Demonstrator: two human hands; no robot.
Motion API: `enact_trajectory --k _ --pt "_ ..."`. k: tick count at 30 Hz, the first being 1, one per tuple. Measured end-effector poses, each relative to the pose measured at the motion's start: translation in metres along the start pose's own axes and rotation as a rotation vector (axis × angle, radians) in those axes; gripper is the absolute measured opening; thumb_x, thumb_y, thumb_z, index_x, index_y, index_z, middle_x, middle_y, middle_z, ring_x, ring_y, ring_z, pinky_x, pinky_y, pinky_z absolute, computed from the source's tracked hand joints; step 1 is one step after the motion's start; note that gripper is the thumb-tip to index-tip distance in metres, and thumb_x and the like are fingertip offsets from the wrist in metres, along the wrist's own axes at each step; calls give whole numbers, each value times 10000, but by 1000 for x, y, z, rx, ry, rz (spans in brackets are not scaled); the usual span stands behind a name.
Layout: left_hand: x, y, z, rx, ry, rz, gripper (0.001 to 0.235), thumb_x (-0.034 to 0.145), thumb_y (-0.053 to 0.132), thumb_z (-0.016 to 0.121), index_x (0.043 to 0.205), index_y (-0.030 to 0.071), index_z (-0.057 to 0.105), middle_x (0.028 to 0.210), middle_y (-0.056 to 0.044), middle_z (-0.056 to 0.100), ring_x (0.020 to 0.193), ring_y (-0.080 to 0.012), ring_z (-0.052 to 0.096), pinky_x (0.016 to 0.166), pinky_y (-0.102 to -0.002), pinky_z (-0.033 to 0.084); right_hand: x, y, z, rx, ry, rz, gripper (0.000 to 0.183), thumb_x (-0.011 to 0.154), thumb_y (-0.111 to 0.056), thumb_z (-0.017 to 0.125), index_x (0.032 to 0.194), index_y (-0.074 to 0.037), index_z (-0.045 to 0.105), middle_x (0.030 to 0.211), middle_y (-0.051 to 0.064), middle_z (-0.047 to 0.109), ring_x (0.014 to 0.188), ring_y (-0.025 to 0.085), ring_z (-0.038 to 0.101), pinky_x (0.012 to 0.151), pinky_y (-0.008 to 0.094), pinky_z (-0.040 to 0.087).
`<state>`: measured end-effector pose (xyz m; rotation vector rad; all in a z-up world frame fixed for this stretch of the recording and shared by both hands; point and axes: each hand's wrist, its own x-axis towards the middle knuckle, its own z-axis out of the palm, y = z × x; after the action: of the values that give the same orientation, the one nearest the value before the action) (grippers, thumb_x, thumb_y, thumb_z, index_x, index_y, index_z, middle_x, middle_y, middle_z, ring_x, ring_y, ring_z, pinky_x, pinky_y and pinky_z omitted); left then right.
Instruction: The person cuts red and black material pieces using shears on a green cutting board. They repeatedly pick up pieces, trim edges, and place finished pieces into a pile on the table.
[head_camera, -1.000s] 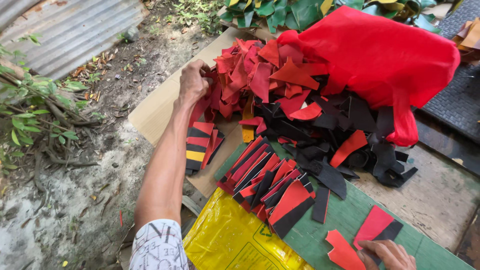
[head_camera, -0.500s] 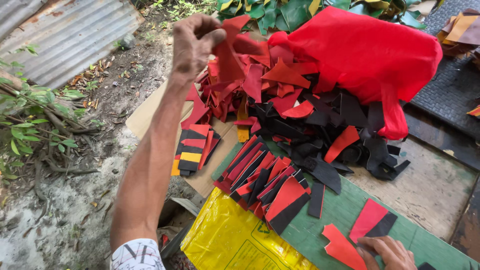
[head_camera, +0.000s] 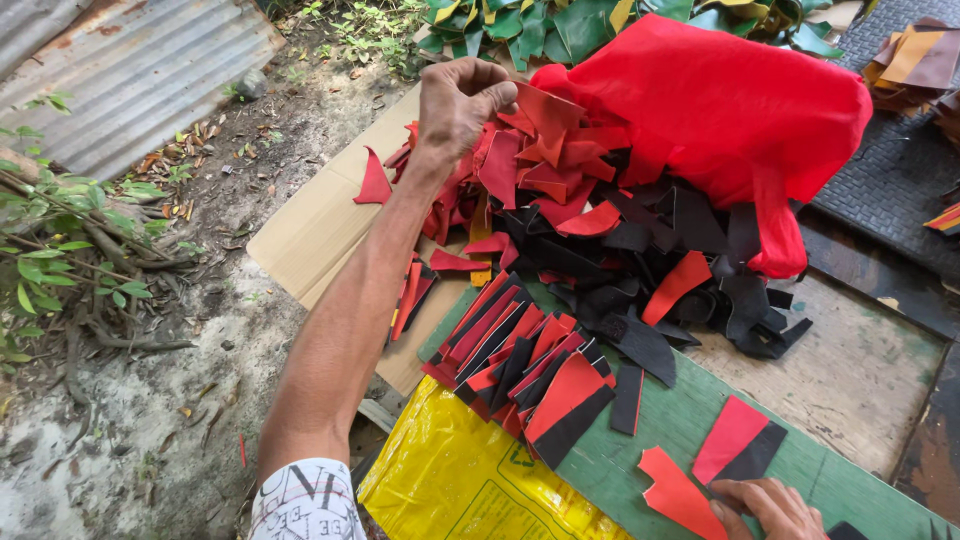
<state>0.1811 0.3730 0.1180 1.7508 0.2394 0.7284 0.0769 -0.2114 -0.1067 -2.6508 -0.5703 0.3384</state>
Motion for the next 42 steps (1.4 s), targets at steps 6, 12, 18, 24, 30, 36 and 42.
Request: enact_trajectory --k 6,12,18,24,30,36,42 --pt "0 7 -8 -314 74 -89 149 875 46 795 1000 -10 738 864 -107 778 730 -184 780 631 -274 629 5 0 1 -5 -6 -64 298 718 -413 862 959 -240 825 933 -26 779 981 169 734 904 391 546" --pt "0 -1 12 875 202 217 215 856 -26 721 1065 22 705 966 -130 695 905 -261 675 769 -363 567 8 0 -8 -22 -125 -9 270 776 -387 851 1013 -260 829 933 -26 781 985 152 737 907 363 556" --pt "-17 -32 58 1056 -223 845 442 597 -61 662 1006 87 740 1170 -258 647 1052 -396 610 849 -481 531 0 -12 -10 18 -41 33 258 762 -341 837 999 -239 819 893 -22 738 939 153 716 862 373 551" --pt "6 -37 69 1144 -418 504 153 958 -55 614 1035 4 732 996 -206 715 892 -312 710 806 -405 597 5 -5 -12 76 25 -83 267 705 -335 871 942 -222 828 821 -9 756 851 173 734 784 349 547" --pt "16 -30 63 458 -286 515 244 836 -74 693 1072 -22 719 946 -195 751 836 -276 751 761 -382 606 -2 -16 -15 89 91 -9 217 693 -266 872 896 -215 816 793 -28 744 809 135 731 727 351 524" --pt "-12 -48 79 1095 -46 592 377 517 78 856 854 -5 710 922 -276 713 869 -438 694 729 -527 559 -6 -23 -19 115 125 -43 210 695 -235 856 898 -210 806 775 -33 745 831 122 731 758 341 520" --pt "6 -40 70 746 -345 -96 334 823 122 732 1147 45 705 1179 -203 768 1103 -290 750 1009 -420 597 3 1 -15 38 87 -65 258 710 -326 858 943 -223 818 846 20 753 1000 233 717 897 404 535"
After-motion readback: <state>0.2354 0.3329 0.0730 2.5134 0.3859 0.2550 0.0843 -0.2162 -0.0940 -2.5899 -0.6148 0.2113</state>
